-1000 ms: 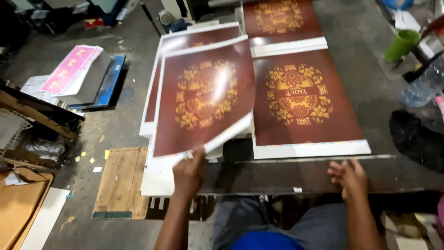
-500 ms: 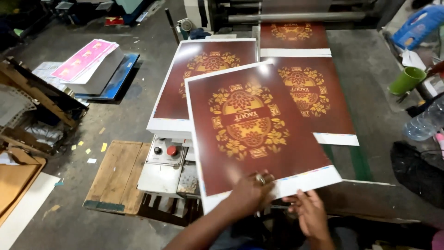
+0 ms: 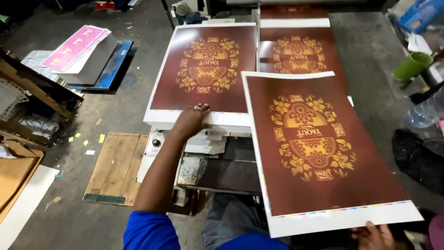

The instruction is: Organizing and stacking freshly printed sheets from a printing machine.

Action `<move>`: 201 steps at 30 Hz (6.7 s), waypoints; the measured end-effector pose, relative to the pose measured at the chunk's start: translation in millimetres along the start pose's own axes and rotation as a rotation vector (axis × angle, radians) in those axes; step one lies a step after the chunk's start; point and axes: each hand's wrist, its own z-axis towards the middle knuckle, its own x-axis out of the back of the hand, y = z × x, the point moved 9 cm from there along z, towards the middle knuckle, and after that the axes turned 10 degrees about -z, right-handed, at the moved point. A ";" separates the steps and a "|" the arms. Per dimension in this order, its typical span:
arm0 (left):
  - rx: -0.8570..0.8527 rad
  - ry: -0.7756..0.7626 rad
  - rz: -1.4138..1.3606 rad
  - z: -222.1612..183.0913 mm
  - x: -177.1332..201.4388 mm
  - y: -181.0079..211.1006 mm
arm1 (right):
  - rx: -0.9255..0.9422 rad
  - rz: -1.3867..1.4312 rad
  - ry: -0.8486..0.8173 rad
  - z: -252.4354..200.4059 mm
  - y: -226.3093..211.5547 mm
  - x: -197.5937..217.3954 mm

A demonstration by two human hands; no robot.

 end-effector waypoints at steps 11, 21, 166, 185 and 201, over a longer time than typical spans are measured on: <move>0.199 -0.004 -0.237 -7.2 64.5 2.8 | -0.232 -0.182 0.149 -55.6 28.5 30.1; 0.077 0.482 0.015 -79.7 131.7 133.4 | -0.018 -0.206 0.160 -53.0 -60.0 -107.2; -0.364 0.331 -0.366 -110.3 86.5 256.1 | -0.175 -0.192 -0.079 -24.2 -85.3 -232.3; -0.070 0.094 -0.065 9.5 18.4 85.2 | 0.027 0.122 -0.055 -55.9 -94.1 -154.6; 0.063 0.094 -0.073 1.3 77.0 33.5 | -0.157 -0.162 0.300 -101.5 -77.3 -49.1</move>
